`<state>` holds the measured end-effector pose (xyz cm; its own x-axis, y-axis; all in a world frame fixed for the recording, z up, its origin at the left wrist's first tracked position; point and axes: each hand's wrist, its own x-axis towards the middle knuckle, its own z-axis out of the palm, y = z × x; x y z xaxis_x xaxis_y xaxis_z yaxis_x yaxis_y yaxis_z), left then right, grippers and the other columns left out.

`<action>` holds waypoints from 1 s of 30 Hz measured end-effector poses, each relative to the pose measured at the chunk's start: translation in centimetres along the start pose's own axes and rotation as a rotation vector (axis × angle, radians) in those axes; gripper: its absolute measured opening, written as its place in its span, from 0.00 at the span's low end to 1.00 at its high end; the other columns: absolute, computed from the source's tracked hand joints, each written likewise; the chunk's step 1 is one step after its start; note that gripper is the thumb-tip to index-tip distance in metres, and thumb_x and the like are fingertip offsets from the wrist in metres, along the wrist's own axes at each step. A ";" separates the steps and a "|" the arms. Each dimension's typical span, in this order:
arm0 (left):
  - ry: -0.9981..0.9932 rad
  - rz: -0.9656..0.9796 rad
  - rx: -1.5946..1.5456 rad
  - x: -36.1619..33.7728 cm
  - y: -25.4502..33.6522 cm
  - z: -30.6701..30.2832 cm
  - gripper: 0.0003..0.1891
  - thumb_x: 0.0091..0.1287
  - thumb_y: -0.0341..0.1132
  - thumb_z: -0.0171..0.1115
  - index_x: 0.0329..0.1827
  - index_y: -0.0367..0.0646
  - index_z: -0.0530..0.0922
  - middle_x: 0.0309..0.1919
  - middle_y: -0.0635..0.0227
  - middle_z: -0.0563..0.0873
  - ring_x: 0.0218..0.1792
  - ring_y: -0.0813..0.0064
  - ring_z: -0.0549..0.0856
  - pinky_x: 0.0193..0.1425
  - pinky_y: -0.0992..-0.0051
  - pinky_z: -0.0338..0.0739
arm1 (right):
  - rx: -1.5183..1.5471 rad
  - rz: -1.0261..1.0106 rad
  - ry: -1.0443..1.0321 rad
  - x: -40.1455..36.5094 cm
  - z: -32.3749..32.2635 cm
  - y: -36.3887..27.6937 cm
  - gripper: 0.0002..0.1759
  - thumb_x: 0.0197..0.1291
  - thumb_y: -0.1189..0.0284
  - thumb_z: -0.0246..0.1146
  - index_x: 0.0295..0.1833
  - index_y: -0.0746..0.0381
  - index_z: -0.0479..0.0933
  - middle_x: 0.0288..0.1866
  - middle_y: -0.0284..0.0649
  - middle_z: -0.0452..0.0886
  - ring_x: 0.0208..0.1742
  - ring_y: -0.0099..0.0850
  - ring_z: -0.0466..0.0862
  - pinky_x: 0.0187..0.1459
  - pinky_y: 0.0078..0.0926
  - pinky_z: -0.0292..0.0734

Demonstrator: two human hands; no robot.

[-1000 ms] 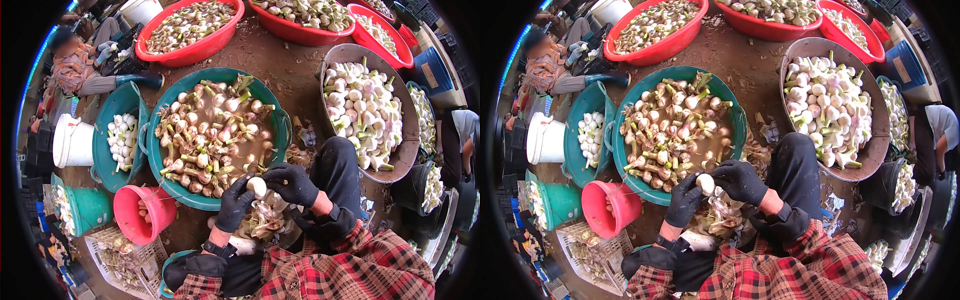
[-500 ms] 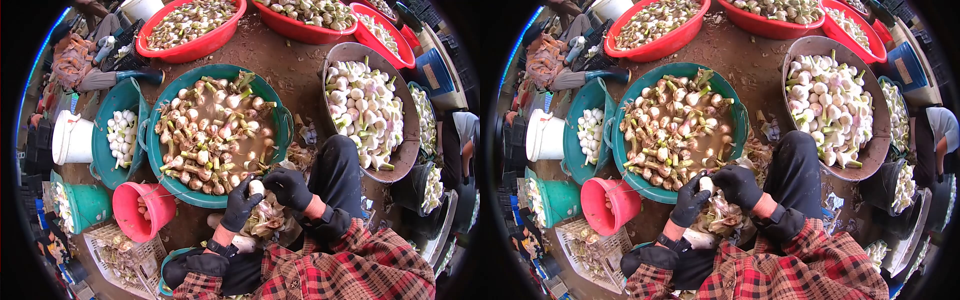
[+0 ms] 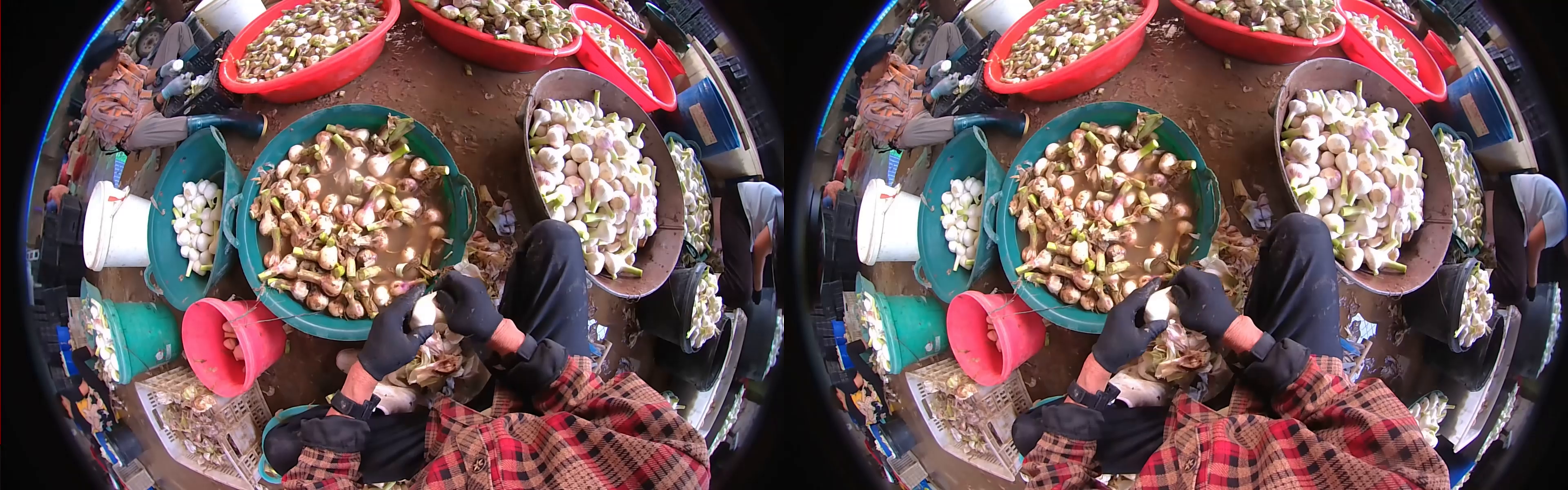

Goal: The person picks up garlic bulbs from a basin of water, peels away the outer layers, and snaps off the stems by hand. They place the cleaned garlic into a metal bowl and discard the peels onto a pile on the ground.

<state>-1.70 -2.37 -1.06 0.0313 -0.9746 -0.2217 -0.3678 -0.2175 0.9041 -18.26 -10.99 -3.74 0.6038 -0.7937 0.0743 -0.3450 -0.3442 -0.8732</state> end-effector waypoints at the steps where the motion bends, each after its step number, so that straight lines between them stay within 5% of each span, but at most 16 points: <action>1: 0.009 0.048 -0.052 0.1 0.1 0.2 0.32 0.58 0.35 0.69 0.65 0.36 0.70 0.55 0.47 0.80 0.57 0.56 0.81 0.60 0.67 0.75 | 0.057 0.121 -0.015 0.0 0.0 0.2 0.05 0.56 0.77 0.63 0.38 0.65 0.76 0.29 0.46 0.78 0.31 0.38 0.80 0.36 0.33 0.74; 3: 0.018 0.097 -0.103 0.2 -0.1 0.4 0.32 0.57 0.35 0.69 0.65 0.36 0.70 0.56 0.48 0.79 0.59 0.56 0.80 0.61 0.67 0.74 | 0.191 0.264 -0.050 0.1 -0.2 0.4 0.06 0.58 0.77 0.64 0.39 0.67 0.76 0.29 0.39 0.79 0.32 0.24 0.77 0.37 0.26 0.74; 6: 0.089 0.092 -0.102 0.2 -1.2 1.1 0.29 0.56 0.33 0.69 0.63 0.37 0.72 0.54 0.50 0.80 0.57 0.57 0.80 0.60 0.67 0.74 | 0.498 0.328 -0.049 0.2 -0.7 -0.1 0.05 0.58 0.76 0.65 0.37 0.67 0.77 0.28 0.37 0.78 0.32 0.23 0.77 0.37 0.25 0.73; 12: 0.182 -0.044 -0.029 -0.2 -1.9 2.1 0.26 0.54 0.31 0.70 0.57 0.36 0.74 0.47 0.55 0.81 0.47 0.63 0.83 0.55 0.68 0.76 | 0.240 0.251 -0.083 -0.3 -0.1 -0.7 0.06 0.59 0.75 0.65 0.36 0.67 0.78 0.27 0.37 0.78 0.30 0.23 0.75 0.36 0.26 0.72; 18: 0.182 -0.067 -0.482 -0.4 -0.3 0.8 0.26 0.59 0.26 0.67 0.61 0.34 0.72 0.49 0.61 0.81 0.50 0.73 0.81 0.54 0.74 0.78 | 0.297 0.427 0.073 -0.4 0.9 0.6 0.06 0.55 0.75 0.66 0.34 0.67 0.78 0.25 0.43 0.80 0.27 0.29 0.77 0.34 0.30 0.73; 20: 0.212 -0.226 -1.009 -0.6 0.2 0.8 0.24 0.63 0.24 0.62 0.63 0.34 0.70 0.53 0.60 0.79 0.52 0.73 0.80 0.56 0.74 0.77 | 0.343 0.442 0.126 -0.6 1.0 1.5 0.07 0.55 0.74 0.67 0.33 0.67 0.78 0.27 0.47 0.81 0.27 0.34 0.79 0.34 0.32 0.73; 24: 0.265 -0.264 -1.002 -0.4 0.1 0.7 0.19 0.69 0.28 0.57 0.62 0.34 0.71 0.53 0.61 0.79 0.52 0.72 0.80 0.58 0.73 0.76 | 0.075 0.349 0.078 -1.0 0.3 0.8 0.08 0.54 0.73 0.67 0.35 0.66 0.78 0.29 0.51 0.80 0.32 0.45 0.82 0.36 0.35 0.75; 27: 0.302 -0.293 -0.998 -0.1 -1.5 0.5 0.17 0.71 0.33 0.56 0.58 0.35 0.74 0.50 0.63 0.81 0.50 0.74 0.81 0.55 0.73 0.76 | 0.077 0.053 -0.092 -0.9 -0.3 -0.6 0.13 0.52 0.73 0.68 0.44 0.62 0.79 0.35 0.47 0.81 0.36 0.46 0.83 0.41 0.38 0.78; 30: 0.352 -0.333 -0.947 -0.1 -2.7 0.6 0.16 0.71 0.36 0.56 0.56 0.36 0.77 0.47 0.64 0.82 0.49 0.76 0.81 0.53 0.75 0.76 | 0.137 -0.080 0.065 0.2 -0.5 -3.2 0.17 0.51 0.74 0.69 0.49 0.60 0.79 0.39 0.45 0.83 0.40 0.45 0.84 0.43 0.36 0.79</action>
<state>-1.23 -1.67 -3.68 0.3197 -0.7862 -0.5288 0.5771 -0.2810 0.7668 -17.41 -10.29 -0.69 0.5762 -0.7986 0.1737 -0.1938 -0.3400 -0.9202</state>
